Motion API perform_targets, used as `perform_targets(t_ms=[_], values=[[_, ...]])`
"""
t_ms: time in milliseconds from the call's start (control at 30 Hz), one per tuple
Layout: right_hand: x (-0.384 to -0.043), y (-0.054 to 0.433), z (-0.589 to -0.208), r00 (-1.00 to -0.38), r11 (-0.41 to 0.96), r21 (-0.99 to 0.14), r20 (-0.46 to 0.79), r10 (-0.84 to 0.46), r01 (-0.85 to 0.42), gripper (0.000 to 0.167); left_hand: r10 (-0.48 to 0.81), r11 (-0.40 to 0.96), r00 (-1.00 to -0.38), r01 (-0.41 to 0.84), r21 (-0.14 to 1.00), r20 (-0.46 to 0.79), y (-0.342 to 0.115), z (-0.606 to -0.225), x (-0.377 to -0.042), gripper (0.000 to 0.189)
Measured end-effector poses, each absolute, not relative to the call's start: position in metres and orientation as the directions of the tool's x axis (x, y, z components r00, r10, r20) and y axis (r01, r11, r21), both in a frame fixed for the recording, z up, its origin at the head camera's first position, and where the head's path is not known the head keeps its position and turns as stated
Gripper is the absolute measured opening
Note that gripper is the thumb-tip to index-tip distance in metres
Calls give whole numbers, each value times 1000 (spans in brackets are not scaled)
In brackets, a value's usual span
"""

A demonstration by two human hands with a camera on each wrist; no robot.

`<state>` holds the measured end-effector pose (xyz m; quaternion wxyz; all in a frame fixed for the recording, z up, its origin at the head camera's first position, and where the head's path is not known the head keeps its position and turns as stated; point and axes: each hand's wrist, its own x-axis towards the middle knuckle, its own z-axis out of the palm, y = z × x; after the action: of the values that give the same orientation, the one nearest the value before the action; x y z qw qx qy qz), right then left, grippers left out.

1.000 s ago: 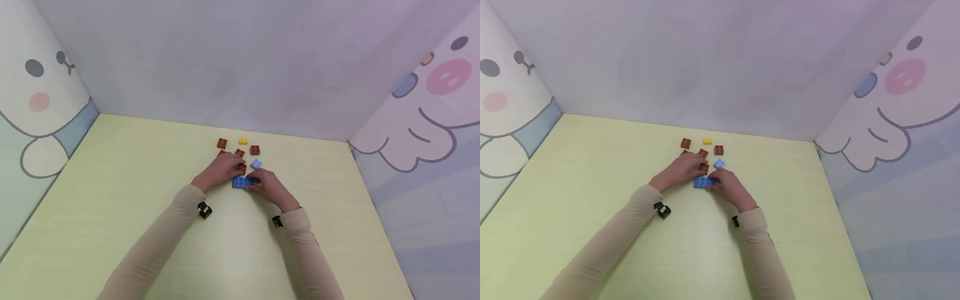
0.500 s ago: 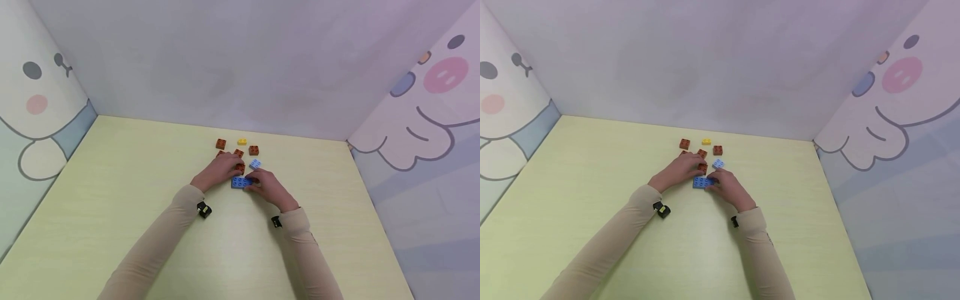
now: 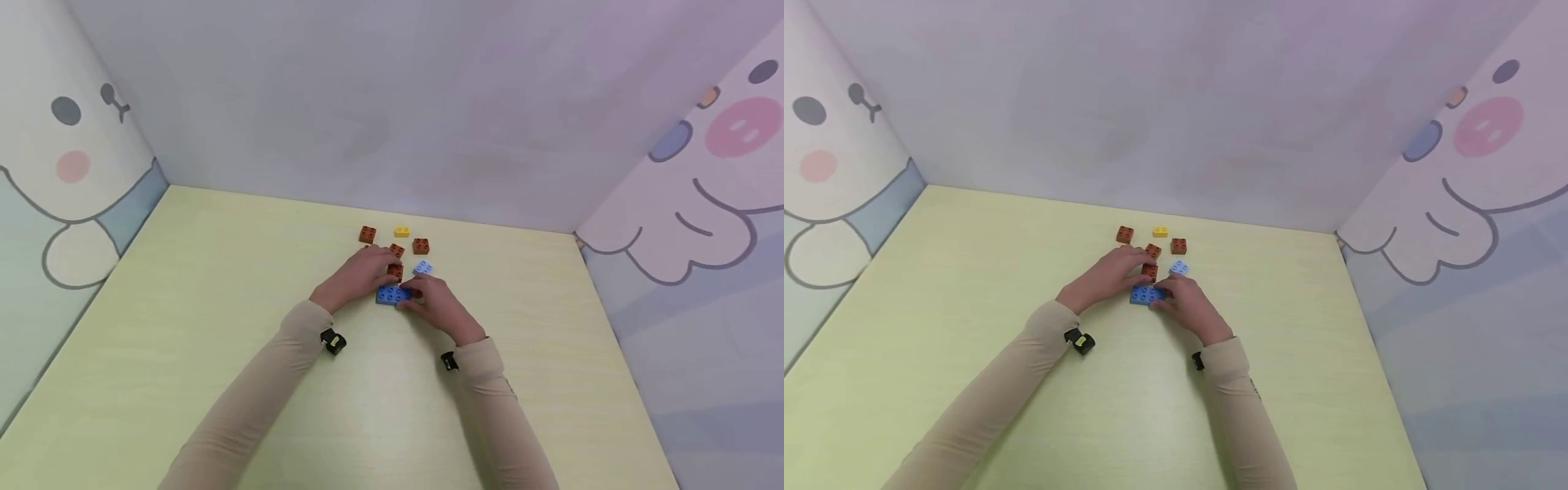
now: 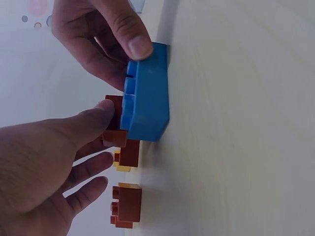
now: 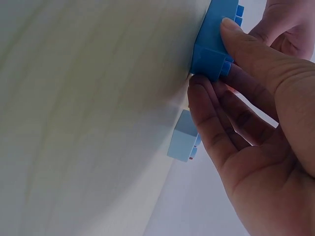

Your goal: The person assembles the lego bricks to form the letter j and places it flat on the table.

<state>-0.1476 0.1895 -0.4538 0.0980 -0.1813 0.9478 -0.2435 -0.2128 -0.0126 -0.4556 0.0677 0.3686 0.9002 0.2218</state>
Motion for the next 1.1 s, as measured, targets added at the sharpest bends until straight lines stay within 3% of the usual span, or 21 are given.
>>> perform_targets(t_ms=[567, 1100], values=[[-147, 189, -450, -917, 823, -504, -135, -375, -262, 38, 660, 657, -751, 573, 490, -6, -40, -437, -190, 37], [-148, 189, -452, -913, 810, -518, -121, -389, -276, 35, 685, 607, -728, 603, 517, 46, -51, -446, -178, 32]])
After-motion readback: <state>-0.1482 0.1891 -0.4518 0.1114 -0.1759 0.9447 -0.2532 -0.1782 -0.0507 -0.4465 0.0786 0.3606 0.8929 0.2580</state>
